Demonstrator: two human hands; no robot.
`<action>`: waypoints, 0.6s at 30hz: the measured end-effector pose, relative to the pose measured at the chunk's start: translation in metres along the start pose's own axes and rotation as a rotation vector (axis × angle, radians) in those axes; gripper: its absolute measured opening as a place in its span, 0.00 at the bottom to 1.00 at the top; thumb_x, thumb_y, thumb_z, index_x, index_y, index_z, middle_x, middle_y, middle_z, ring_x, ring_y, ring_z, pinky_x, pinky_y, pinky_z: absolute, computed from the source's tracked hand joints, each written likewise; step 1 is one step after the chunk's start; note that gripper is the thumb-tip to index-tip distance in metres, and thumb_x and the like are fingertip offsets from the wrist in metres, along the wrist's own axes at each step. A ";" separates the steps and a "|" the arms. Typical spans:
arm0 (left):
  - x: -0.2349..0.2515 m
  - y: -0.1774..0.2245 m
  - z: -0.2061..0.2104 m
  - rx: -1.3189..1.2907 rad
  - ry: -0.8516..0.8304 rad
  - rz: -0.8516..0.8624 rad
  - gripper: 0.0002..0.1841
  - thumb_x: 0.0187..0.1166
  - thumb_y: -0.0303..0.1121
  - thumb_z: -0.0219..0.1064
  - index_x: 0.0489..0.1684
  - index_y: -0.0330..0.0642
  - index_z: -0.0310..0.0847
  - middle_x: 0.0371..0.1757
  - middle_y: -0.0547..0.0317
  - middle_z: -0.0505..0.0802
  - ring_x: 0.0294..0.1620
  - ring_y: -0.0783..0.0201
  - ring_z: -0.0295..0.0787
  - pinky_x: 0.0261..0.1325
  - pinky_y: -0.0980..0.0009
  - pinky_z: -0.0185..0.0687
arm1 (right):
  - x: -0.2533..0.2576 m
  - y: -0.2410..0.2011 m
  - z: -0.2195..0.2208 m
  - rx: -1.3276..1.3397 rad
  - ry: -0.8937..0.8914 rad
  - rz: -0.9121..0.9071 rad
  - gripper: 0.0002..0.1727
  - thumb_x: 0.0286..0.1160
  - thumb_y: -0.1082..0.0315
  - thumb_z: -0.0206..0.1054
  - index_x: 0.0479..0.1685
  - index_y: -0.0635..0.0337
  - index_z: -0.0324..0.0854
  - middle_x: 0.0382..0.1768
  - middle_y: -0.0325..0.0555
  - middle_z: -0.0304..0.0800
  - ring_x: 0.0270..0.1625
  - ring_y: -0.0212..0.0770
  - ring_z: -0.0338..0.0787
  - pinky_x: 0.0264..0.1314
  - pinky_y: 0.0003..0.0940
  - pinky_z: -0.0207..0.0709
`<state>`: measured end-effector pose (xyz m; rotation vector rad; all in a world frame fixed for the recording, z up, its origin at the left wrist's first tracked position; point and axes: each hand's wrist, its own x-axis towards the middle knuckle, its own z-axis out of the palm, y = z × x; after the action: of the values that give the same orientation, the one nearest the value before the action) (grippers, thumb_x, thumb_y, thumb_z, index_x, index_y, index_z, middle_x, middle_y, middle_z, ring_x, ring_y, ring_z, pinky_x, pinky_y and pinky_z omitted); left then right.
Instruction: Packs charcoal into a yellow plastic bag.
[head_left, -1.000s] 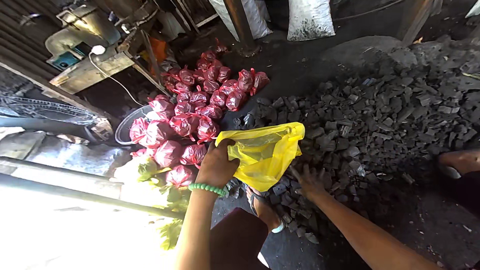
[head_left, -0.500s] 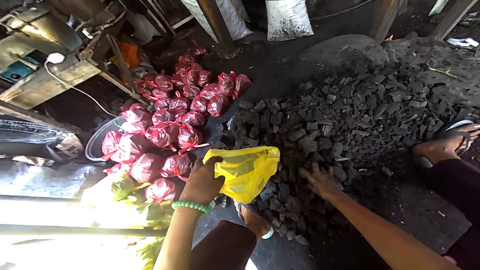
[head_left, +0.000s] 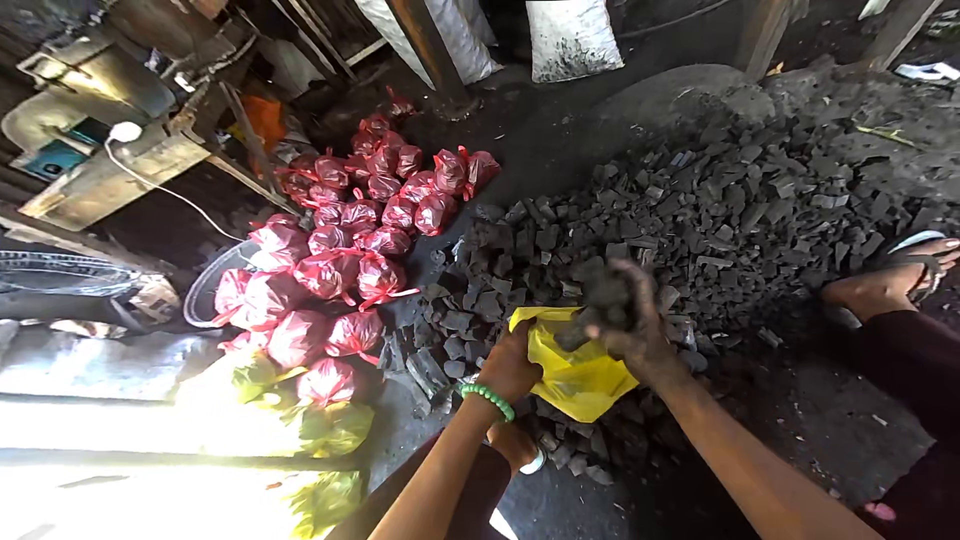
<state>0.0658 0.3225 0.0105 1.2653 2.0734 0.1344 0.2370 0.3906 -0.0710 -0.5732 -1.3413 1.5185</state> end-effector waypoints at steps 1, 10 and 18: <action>0.003 -0.002 0.002 -0.053 -0.031 -0.003 0.42 0.67 0.18 0.75 0.87 0.40 0.61 0.77 0.27 0.77 0.70 0.31 0.80 0.68 0.35 0.76 | -0.002 0.005 -0.003 -0.197 -0.111 -0.012 0.48 0.53 0.72 0.82 0.82 0.58 0.65 0.70 0.49 0.80 0.61 0.39 0.88 0.60 0.39 0.87; 0.016 -0.009 0.011 0.229 -0.290 -0.112 0.38 0.75 0.23 0.70 0.89 0.36 0.59 0.80 0.29 0.74 0.77 0.35 0.75 0.78 0.42 0.70 | 0.029 0.020 -0.073 -0.463 -0.476 0.464 0.12 0.80 0.76 0.67 0.57 0.71 0.87 0.56 0.59 0.92 0.60 0.50 0.90 0.70 0.48 0.80; 0.007 -0.009 -0.003 0.272 -0.262 -0.092 0.30 0.81 0.24 0.62 0.86 0.36 0.65 0.78 0.31 0.78 0.78 0.37 0.76 0.80 0.45 0.69 | 0.033 0.107 -0.123 -1.124 -0.095 0.855 0.60 0.54 0.45 0.88 0.93 0.43 0.57 0.95 0.63 0.36 0.89 0.80 0.50 0.72 0.86 0.61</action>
<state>0.0554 0.3247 0.0054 1.2651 1.9616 -0.3482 0.2895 0.4871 -0.1957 -1.9842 -2.1359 1.2540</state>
